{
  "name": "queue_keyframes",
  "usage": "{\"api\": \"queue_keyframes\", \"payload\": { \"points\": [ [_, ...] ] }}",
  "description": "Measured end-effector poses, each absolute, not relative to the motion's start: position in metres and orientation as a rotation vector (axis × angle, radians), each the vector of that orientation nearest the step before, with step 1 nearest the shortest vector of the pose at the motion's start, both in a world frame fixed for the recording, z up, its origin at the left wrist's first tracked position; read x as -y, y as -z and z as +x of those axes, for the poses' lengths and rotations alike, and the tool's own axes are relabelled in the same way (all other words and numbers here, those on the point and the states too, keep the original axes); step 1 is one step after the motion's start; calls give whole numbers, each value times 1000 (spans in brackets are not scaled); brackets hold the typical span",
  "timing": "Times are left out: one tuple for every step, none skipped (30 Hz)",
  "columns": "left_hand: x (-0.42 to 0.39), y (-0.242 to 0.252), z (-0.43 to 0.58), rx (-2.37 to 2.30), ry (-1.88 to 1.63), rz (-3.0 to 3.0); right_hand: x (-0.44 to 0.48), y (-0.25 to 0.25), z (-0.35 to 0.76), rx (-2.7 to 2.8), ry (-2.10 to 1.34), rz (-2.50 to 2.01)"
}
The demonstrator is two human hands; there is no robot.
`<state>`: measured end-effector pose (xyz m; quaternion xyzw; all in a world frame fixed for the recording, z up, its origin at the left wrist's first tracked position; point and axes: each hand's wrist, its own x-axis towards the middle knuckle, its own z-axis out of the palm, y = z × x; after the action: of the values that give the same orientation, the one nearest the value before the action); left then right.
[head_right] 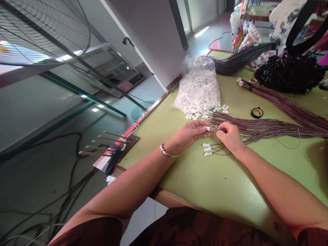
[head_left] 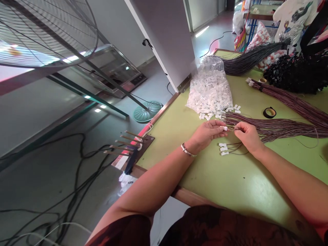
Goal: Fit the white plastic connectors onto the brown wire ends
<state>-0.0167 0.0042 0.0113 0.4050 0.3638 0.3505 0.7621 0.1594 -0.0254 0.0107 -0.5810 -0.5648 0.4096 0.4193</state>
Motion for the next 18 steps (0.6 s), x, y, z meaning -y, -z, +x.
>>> {"api": "queue_keyframes", "payload": {
  "points": [
    [-4, -11, -16, -796, -761, 896, 26, -11, 159, 1417, -1025, -1458],
    [-4, -10, -16, -799, -760, 918, 26, -11, 160, 1418, -1018, -1462],
    [-3, -9, -15, -802, -764, 946, 26, -11, 160, 1417, -1006, -1468],
    [-3, -8, -14, -808, -776, 982, 26, -11, 160, 1415, -995, -1476],
    [-2, -7, -13, -820, -792, 1026, 27, -11, 159, 1414, -985, -1485],
    [-2, -6, -12, -842, -808, 1077, 27, -11, 159, 1415, -977, -1492],
    [-1, -5, -11, -875, -821, 1134, 27, -12, 159, 1420, -971, -1496],
    [0, -3, -11, -915, -830, 1197, 27, -12, 159, 1424, -966, -1499],
    [1, -2, -10, -959, -839, 1261, 27, -12, 159, 1426, -964, -1501],
    [1, -1, -9, -1000, -853, 1331, 27, -12, 159, 1424, -966, -1502],
    [2, 0, -9, -1037, -875, 1415, 27, -12, 159, 1420, -974, -1503],
    [3, 0, -10, -1063, -905, 1528, 27, -12, 159, 1416, -987, -1506],
    [3, 0, -10, -1079, -934, 1670, 26, -12, 159, 1414, -999, -1510],
    [3, 0, -11, -1085, -955, 1835, 25, -11, 159, 1415, -1009, -1515],
    [3, -1, -12, -1083, -959, 2005, 25, -11, 159, 1419, -1013, -1520],
    [3, -1, -13, -1074, -942, 2159, 24, -10, 159, 1430, -1012, -1525],
    [4, -2, -13, -1063, -910, 2278, 24, -9, 159, 1448, -1008, -1528],
    [4, -2, -13, -1054, -873, 2352, 24, -8, 159, 1466, -1003, -1526]
  ]
}}
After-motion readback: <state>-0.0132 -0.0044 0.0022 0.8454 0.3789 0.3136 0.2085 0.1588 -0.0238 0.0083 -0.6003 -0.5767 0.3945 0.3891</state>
